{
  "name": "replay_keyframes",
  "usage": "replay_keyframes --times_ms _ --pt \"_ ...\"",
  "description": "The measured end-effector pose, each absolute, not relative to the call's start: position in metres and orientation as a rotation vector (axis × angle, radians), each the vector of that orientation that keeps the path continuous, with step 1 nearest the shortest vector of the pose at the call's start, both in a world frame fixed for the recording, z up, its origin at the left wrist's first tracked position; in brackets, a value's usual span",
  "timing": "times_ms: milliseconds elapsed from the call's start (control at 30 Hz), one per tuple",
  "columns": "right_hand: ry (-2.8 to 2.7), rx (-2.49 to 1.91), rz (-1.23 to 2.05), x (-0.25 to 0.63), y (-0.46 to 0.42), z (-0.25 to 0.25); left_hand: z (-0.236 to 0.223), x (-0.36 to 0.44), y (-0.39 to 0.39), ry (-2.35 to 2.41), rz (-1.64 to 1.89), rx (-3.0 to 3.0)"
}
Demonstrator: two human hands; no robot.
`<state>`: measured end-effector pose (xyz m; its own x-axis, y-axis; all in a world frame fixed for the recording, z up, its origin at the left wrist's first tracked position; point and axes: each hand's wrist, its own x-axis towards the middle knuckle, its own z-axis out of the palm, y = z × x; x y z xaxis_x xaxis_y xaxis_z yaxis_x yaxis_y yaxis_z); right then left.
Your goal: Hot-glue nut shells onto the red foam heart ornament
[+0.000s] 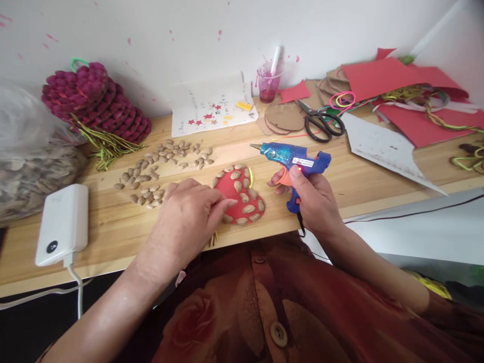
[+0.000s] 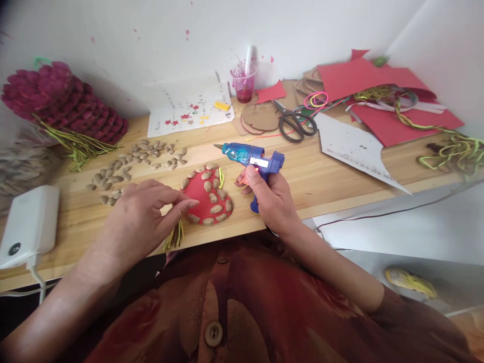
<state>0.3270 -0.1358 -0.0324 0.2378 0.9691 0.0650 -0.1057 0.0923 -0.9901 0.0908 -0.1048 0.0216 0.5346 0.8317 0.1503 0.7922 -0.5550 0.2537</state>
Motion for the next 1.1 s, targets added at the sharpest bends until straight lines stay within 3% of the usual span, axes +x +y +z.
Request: replay_keyframes --times_ms 1100 --pt "-1.033 -1.233 0.972 0.327 -0.134 -0.034 0.016 0.127 -0.119 1.332 0.256 2.695"
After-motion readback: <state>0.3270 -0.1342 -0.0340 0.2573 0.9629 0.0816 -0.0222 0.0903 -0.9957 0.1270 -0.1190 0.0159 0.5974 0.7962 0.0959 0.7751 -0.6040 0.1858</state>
